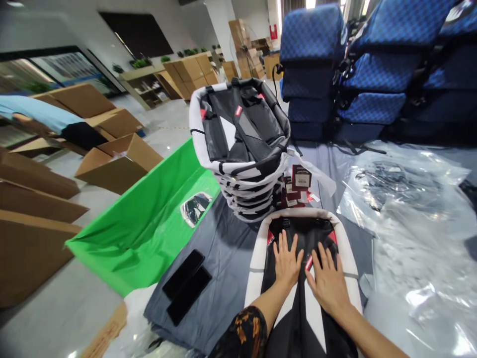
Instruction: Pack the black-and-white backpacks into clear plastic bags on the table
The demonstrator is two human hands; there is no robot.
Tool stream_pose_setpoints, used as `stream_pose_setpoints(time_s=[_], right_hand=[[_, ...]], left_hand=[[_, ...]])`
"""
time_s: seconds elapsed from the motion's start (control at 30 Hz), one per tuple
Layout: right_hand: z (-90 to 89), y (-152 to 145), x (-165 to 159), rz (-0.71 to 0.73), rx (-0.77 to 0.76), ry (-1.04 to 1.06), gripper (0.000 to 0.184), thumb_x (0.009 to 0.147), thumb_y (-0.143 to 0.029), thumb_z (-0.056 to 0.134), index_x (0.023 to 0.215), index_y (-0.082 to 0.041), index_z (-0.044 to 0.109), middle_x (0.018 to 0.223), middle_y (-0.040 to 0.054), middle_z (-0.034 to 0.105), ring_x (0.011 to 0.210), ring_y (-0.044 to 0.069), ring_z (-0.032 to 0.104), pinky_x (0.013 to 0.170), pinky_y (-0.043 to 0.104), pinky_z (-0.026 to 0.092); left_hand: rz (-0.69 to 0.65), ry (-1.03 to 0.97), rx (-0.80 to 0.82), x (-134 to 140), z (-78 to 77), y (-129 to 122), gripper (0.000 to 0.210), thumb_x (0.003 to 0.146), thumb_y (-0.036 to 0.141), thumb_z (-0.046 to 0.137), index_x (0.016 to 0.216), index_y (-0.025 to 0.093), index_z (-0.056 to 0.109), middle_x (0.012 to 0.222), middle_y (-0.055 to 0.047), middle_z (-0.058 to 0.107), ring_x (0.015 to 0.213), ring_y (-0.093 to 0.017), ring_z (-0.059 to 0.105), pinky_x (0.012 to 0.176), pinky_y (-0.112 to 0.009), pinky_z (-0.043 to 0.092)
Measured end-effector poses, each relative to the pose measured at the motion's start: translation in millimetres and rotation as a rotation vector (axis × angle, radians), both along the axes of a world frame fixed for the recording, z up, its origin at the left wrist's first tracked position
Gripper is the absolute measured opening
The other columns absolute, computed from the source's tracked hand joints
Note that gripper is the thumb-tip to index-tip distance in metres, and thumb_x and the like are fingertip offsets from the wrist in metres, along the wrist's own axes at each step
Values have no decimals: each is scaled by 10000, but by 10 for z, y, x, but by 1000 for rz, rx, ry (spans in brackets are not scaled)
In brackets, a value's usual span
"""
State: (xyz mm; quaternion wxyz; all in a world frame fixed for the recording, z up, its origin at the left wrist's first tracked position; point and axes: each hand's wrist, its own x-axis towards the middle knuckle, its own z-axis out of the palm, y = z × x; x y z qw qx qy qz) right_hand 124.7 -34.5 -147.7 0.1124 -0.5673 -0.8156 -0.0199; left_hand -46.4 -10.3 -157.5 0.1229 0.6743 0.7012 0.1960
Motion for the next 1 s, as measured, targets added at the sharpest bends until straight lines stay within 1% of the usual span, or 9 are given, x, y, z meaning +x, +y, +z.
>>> stream_pose_setpoints(time_s=[0.17, 0.33, 0.43, 0.53, 0.63, 0.73, 0.83, 0.9, 1.0], right_hand=[[-58, 102, -107, -27, -108, -25, 612, 991, -420, 364, 1528, -141, 452, 1568, 183, 454, 1302, 402, 498, 1096, 592, 326], [-23, 204, -94, -18, -229, -7, 621, 991, -439, 359, 1526, -138, 457, 1559, 183, 465, 1232, 402, 496, 1028, 569, 354], [-30, 182, -93, -50, -200, 4, 603, 1006, -433, 345, 1510, -132, 481, 1534, 180, 496, 1212, 390, 496, 1012, 549, 364], [-28, 189, -81, -86, -144, 27, 587, 1017, -427, 343, 1521, -154, 470, 1541, 160, 491, 1255, 387, 469, 1039, 552, 357], [107, 94, -79, -81, -111, 36, 561, 999, -367, 382, 1516, -169, 473, 1577, 163, 440, 1333, 413, 408, 1088, 604, 307], [325, -246, -125, 175, -55, 59, 463, 959, -257, 422, 1384, -210, 600, 1510, 151, 511, 1362, 399, 387, 1116, 634, 256], [407, -665, -212, 798, -146, 89, 272, 921, -249, 456, 995, -220, 717, 1059, 100, 706, 1061, 268, 568, 1006, 473, 408], [330, -830, -264, 1080, -259, 77, 216, 888, -254, 467, 826, -217, 671, 811, 50, 662, 819, 208, 562, 827, 370, 463], [87, -877, -279, 1116, -305, 73, 165, 811, -241, 487, 828, -204, 648, 776, 48, 642, 750, 205, 547, 730, 353, 456]], left_hand=[[-18, -29, -170, -45, 326, 6, 550, 1018, 340, 437, 1560, 258, 389, 1685, -140, 224, 1553, -378, 197, 1207, -698, 201], [-431, -89, -244, -186, 750, -751, 604, 979, 607, 460, 1499, 300, 451, 1587, -92, 429, 1527, -352, 253, 1223, -681, 160], [-598, -38, -181, -176, 568, -1016, 457, 969, 521, 530, 1320, 238, 605, 1314, -89, 626, 1347, -288, 487, 1246, -593, 215], [-539, 18, -76, -106, 135, -937, 306, 973, 317, 520, 1222, 198, 653, 1165, -96, 661, 1165, -238, 595, 1220, -512, 321], [-535, 35, 26, -67, -178, -828, 336, 979, 264, 494, 1279, 214, 635, 1196, -92, 658, 1185, -225, 589, 1236, -494, 305], [-553, 50, 3, -60, -267, -819, 365, 964, 271, 524, 1310, 235, 637, 1269, -97, 653, 1247, -245, 566, 1229, -508, 318], [-562, 48, -28, -70, -197, -804, 400, 961, 250, 535, 1353, 260, 615, 1301, -84, 653, 1255, -246, 566, 1222, -514, 338], [-554, 24, -33, -111, -89, -785, 409, 990, 212, 479, 1381, 254, 592, 1297, -80, 659, 1225, -220, 586, 1223, -496, 346], [-649, -8, -69, -236, 81, -829, 427, 1021, 192, 406, 1415, 263, 557, 1393, -61, 622, 1305, -186, 546, 1231, -457, 340]])
